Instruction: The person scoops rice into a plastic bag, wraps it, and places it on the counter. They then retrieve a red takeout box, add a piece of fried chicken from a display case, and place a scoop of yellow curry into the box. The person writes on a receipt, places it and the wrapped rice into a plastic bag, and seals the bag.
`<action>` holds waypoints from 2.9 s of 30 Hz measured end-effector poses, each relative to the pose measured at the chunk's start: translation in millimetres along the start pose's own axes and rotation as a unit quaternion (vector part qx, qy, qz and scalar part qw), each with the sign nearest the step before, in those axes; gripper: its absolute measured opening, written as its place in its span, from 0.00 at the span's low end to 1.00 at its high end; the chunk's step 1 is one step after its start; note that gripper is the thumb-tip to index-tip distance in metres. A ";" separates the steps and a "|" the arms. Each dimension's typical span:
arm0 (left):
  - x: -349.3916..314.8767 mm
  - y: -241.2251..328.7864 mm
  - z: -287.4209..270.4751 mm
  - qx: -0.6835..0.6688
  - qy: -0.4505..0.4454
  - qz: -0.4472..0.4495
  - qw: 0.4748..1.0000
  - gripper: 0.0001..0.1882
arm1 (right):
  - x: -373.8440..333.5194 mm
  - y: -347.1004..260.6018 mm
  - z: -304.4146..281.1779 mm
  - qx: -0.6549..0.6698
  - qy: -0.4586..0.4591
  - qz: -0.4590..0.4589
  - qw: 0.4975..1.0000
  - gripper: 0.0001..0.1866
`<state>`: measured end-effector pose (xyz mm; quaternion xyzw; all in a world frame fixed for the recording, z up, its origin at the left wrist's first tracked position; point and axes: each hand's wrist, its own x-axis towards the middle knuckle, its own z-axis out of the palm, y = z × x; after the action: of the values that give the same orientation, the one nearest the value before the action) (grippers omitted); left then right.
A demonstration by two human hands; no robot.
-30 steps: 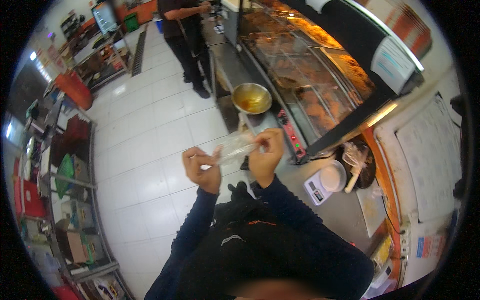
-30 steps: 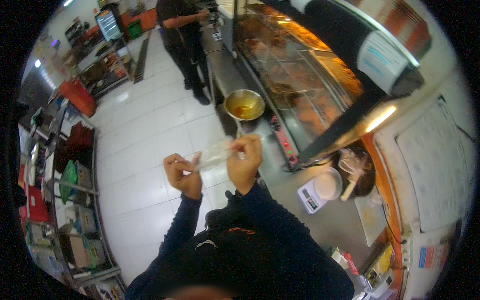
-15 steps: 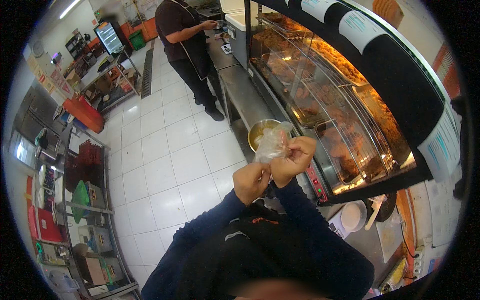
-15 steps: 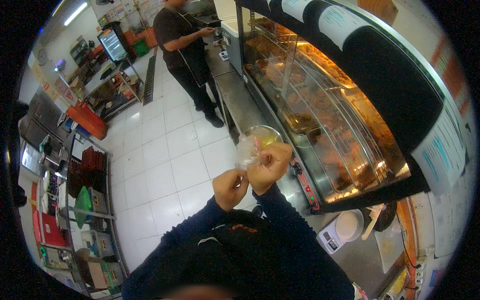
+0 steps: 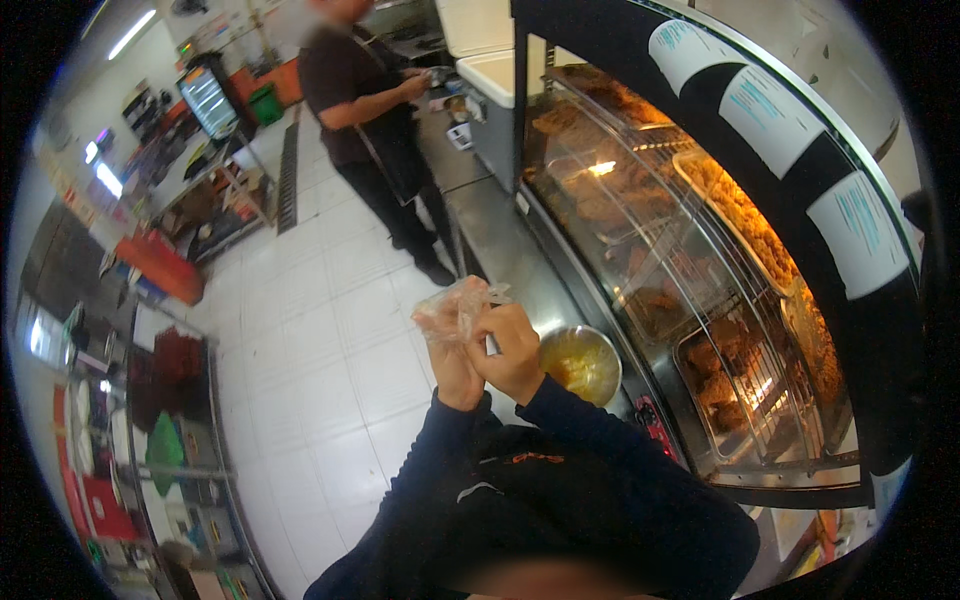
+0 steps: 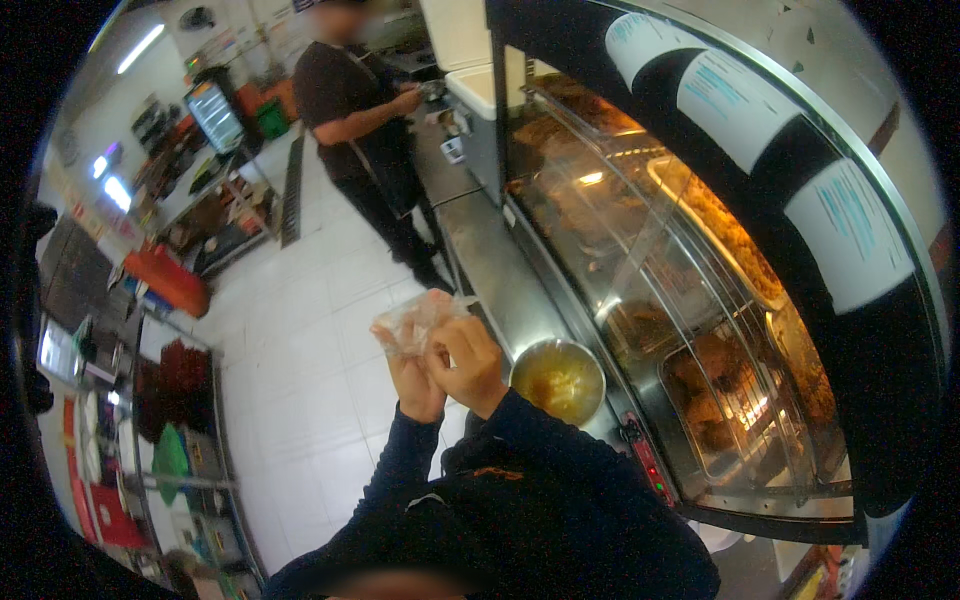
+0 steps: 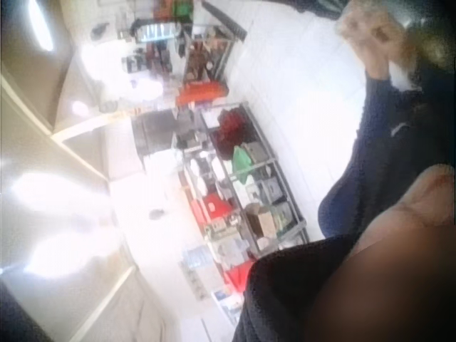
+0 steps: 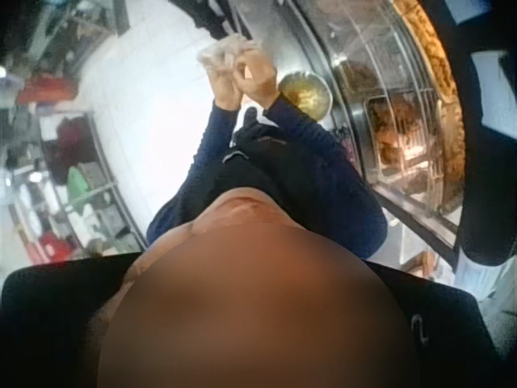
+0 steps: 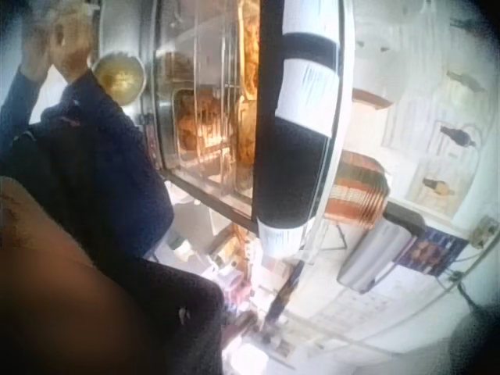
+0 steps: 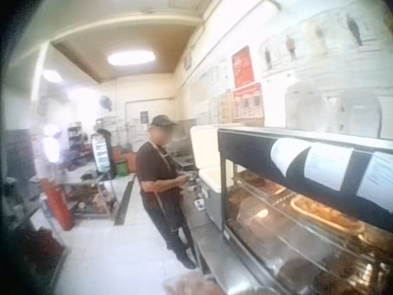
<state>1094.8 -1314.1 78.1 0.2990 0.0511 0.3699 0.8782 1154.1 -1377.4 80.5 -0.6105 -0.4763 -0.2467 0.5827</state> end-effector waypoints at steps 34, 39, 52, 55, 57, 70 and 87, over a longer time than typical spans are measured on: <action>335.2 -73.4 -51.8 -0.036 -0.081 -0.273 0.958 0.47 | 177.9 247.4 -12.1 -0.723 -0.293 -0.111 0.616 0.35; 371.2 -94.2 -13.5 0.306 -0.275 0.153 0.898 0.36 | 145.8 199.9 -47.0 -0.701 -0.281 -0.043 0.654 0.35; 457.0 -148.8 36.8 0.690 -0.397 0.448 0.407 0.25 | 95.3 45.3 -75.3 -0.590 -0.107 0.128 0.790 0.15; 459.3 -151.0 33.5 0.580 -0.410 0.504 0.492 0.22 | 85.0 31.7 -74.2 -0.576 -0.099 0.146 0.798 0.14; 457.1 -147.9 34.6 0.592 -0.430 0.481 0.483 0.23 | 78.8 28.2 -73.0 -0.571 -0.093 0.160 0.800 0.13; 406.1 -151.5 72.8 0.666 -0.446 0.441 0.403 0.32 | 69.6 37.0 -62.3 -0.526 -0.064 0.191 0.826 0.09; 405.4 -152.9 75.0 0.555 -0.455 0.493 0.493 0.22 | 52.0 34.0 -55.2 -0.529 -0.038 0.232 0.815 0.07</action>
<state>1505.1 -1158.7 106.5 0.8279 -0.3160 0.4506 0.1077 1219.6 -1409.9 119.8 -0.9260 -0.1378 -0.2947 0.1917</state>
